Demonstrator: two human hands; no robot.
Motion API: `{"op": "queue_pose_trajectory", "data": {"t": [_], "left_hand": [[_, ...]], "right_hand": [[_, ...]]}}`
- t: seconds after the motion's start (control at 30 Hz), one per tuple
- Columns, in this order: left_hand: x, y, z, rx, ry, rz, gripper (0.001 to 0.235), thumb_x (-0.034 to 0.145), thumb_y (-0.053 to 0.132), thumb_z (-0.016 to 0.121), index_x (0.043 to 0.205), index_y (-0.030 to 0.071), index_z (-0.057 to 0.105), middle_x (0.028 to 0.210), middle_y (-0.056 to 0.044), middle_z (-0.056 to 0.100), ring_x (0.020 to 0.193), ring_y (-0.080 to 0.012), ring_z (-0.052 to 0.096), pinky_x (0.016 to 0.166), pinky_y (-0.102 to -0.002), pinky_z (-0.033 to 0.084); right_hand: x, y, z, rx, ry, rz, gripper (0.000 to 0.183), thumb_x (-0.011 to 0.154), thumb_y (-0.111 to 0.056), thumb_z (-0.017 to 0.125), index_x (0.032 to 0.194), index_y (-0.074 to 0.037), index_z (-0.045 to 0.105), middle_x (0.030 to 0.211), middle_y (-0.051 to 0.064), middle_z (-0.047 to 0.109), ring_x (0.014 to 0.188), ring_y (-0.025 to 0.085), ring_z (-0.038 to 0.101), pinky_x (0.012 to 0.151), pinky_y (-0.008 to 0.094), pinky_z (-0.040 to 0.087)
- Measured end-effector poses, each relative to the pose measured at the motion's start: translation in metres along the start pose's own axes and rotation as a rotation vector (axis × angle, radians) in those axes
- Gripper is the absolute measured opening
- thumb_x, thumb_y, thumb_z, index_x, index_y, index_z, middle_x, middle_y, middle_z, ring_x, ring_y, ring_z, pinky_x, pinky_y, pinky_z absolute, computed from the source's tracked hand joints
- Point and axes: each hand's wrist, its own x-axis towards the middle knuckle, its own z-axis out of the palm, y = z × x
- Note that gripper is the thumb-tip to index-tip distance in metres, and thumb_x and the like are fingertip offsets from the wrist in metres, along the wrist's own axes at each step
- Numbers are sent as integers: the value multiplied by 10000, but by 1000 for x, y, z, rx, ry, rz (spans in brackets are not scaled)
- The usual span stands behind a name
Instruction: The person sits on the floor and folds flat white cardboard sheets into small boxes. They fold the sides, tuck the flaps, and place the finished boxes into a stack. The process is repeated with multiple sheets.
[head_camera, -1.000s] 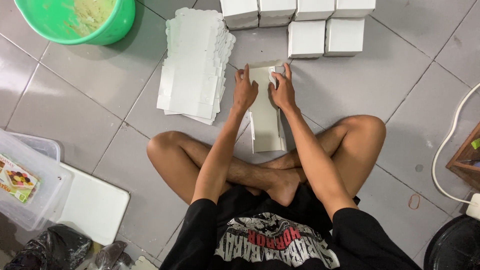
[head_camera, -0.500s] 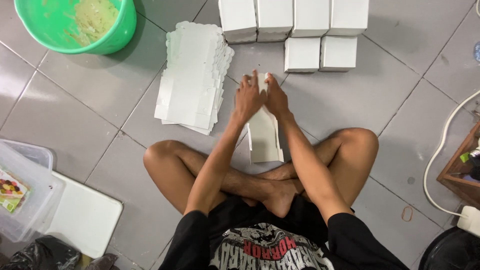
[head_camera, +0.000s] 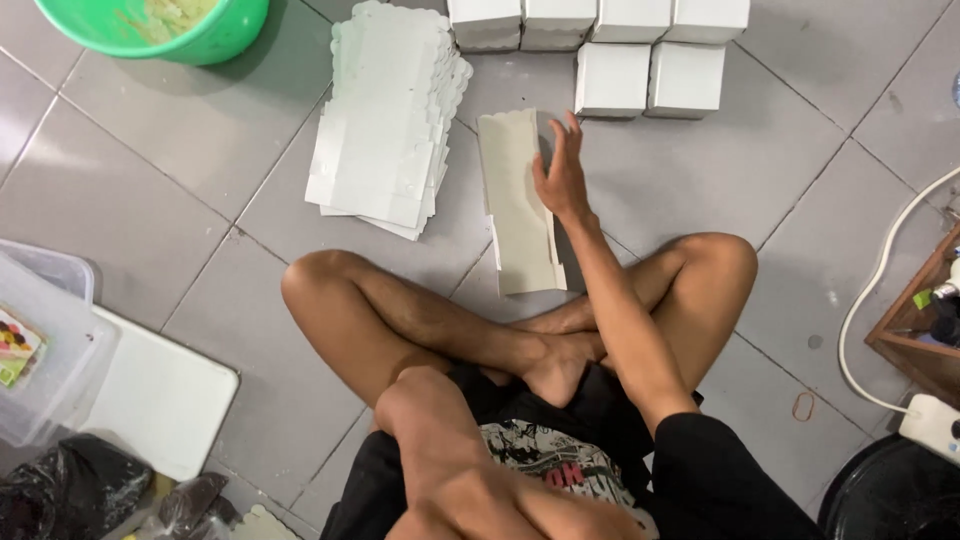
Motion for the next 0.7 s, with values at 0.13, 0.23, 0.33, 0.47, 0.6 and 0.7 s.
{"op": "queue_pose_trajectory", "data": {"t": [0.13,0.23,0.33,0.47,0.6,0.7], "left_hand": [[-13,-2,-2,86,-6,-94,159,990,142,518,1016,21,616,981,-106,661,863,-286,648,750,-427,559],[-24,-7,-7,157,-11,-164,143,976,126,531,1020,19,616,979,-115,665,867,-294,655,749,-431,561],[-34,-19,-15,233,-9,-215,131,962,109,545,1023,18,617,977,-124,670,871,-303,662,748,-436,562],[-44,-35,-20,318,-31,-299,122,944,87,563,1028,16,618,975,-136,677,876,-314,672,746,-442,564],[-54,-49,-24,393,-69,-390,123,927,64,581,1033,14,618,973,-149,683,881,-325,681,745,-447,566],[-69,-60,-33,454,-85,-474,131,913,47,595,1037,13,619,971,-158,688,885,-333,688,744,-452,567]], "right_hand": [[-34,-7,-27,65,-15,21,600,1025,-121,579,1555,-113,298,1604,222,167,1102,366,628,932,432,568],[-63,-23,-54,85,-69,3,655,1036,-152,585,1578,-65,228,1558,260,201,1171,405,598,924,457,558],[-82,-37,-82,85,-57,-42,656,1047,-135,587,1577,-16,219,1544,273,230,1210,432,552,941,458,539],[-109,-25,-85,111,-37,-13,648,1044,-114,596,1570,3,236,1491,250,304,1205,401,543,935,415,537],[-130,-8,-64,85,-72,100,667,1018,-132,621,1557,8,253,1441,256,367,1199,400,557,911,415,552],[-127,-20,-61,12,-162,194,669,1059,-273,606,1578,-52,247,1452,219,396,1212,348,586,940,454,552]]}}
